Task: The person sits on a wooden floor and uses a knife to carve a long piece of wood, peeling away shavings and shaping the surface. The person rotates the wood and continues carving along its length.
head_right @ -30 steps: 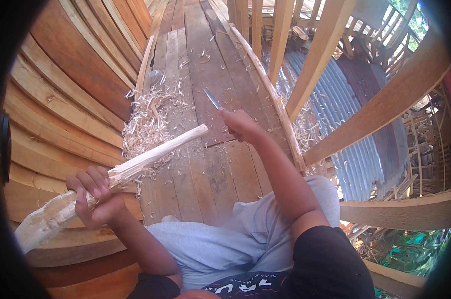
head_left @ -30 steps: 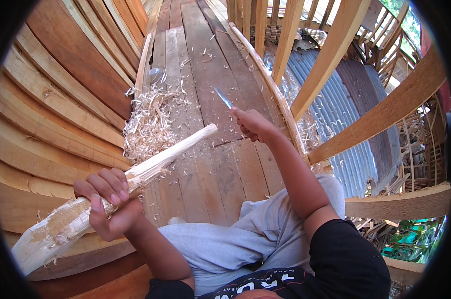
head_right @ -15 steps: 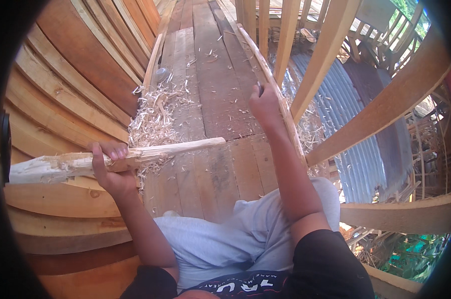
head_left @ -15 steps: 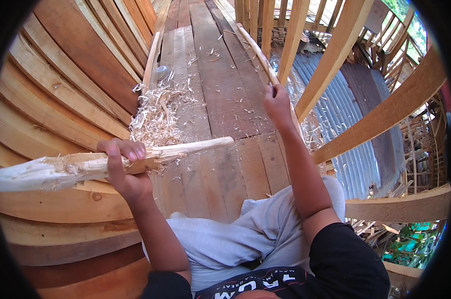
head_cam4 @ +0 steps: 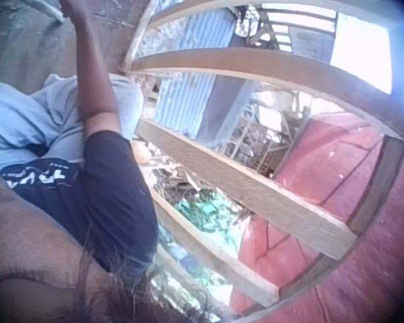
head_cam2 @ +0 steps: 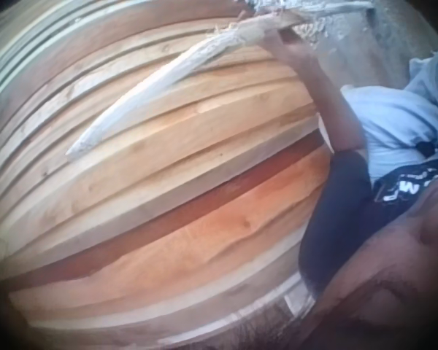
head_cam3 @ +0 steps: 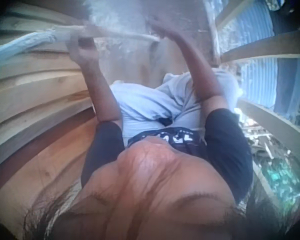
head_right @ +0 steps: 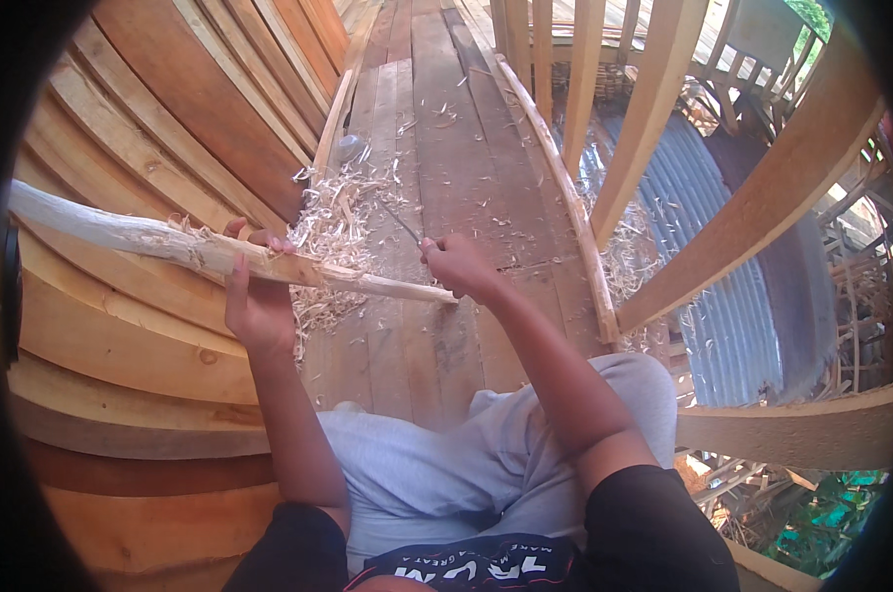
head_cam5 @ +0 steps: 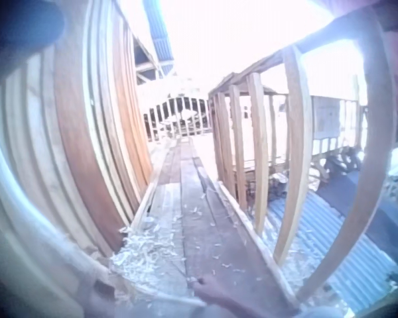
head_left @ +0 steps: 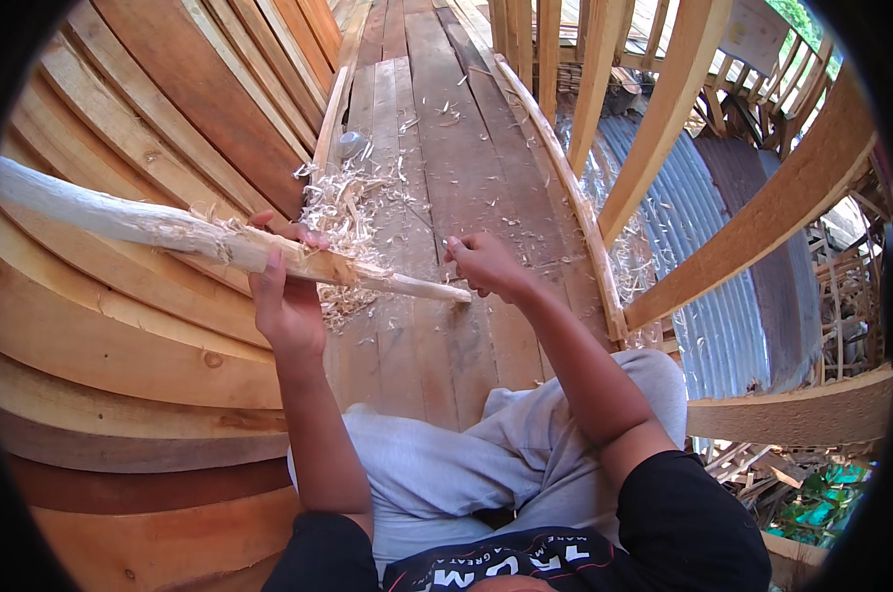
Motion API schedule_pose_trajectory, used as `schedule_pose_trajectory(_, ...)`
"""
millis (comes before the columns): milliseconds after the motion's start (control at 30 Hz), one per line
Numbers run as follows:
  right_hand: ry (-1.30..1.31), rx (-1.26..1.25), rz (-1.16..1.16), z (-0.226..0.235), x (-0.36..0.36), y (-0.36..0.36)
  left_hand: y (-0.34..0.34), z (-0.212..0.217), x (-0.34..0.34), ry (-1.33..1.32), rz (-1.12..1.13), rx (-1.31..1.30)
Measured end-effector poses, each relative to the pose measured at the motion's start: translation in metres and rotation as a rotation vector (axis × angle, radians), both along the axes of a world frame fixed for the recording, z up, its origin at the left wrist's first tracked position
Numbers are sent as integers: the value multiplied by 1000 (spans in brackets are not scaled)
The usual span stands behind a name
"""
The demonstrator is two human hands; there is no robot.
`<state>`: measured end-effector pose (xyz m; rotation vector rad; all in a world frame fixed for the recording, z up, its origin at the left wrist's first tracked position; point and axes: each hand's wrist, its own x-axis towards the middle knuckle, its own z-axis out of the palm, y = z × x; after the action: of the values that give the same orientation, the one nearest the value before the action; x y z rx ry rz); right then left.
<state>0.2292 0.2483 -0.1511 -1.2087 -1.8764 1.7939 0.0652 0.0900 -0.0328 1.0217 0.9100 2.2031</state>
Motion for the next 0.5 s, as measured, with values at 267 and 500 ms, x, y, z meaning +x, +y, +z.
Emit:
schedule_pose_trajectory(267, -180, -317, 46, -67, 2, -21, 8, -12, -15, 76, 107, 13)
schedule_pose_trajectory(500, -316, 177, 42, -65, -14, -35, 9, -21, -10, 18, 0, 159)
